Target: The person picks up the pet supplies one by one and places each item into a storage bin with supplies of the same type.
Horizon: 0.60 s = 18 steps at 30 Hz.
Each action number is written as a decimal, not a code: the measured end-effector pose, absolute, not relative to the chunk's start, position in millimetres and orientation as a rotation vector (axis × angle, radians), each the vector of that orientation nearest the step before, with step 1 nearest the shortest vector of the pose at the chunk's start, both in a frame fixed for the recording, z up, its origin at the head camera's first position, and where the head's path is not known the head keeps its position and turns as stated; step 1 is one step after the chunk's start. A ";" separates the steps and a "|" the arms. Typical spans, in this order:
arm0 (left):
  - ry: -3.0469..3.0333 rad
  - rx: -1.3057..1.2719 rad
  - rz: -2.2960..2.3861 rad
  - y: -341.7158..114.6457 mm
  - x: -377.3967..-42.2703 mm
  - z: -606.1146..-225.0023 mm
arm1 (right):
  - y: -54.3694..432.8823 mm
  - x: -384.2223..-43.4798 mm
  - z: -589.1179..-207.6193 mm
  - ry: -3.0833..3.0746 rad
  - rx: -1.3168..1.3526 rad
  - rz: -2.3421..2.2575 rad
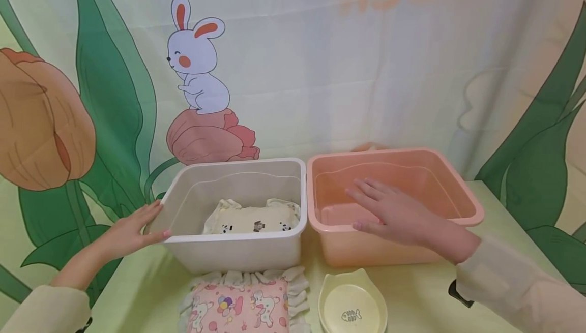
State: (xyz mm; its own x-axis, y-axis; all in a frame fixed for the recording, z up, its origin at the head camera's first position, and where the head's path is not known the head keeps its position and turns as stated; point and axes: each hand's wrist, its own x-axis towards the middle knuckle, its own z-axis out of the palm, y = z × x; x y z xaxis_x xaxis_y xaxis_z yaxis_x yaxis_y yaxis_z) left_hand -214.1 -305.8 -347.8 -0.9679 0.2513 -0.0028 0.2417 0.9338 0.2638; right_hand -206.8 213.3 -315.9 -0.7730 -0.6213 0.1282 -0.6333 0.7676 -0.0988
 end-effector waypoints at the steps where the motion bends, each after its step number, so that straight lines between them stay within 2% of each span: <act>1: 3.053 0.389 0.413 -305.9 -214.2 -348.0 | 212.6 -206.0 -317.0 -2.865 1.023 0.209; 18: 3.097 0.446 0.331 -308.7 -214.2 -354.1 | 202.1 -190.6 -331.5 -2.719 1.198 0.239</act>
State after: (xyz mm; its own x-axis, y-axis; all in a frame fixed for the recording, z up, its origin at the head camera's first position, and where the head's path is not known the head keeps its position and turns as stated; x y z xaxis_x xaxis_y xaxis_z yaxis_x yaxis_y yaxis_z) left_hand -214.2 -308.7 -354.1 -0.9598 0.2784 0.0346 0.2794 0.9377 0.2065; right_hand -190.6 202.1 -331.5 -0.6662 -0.7157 0.2097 -0.7413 0.6662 -0.0811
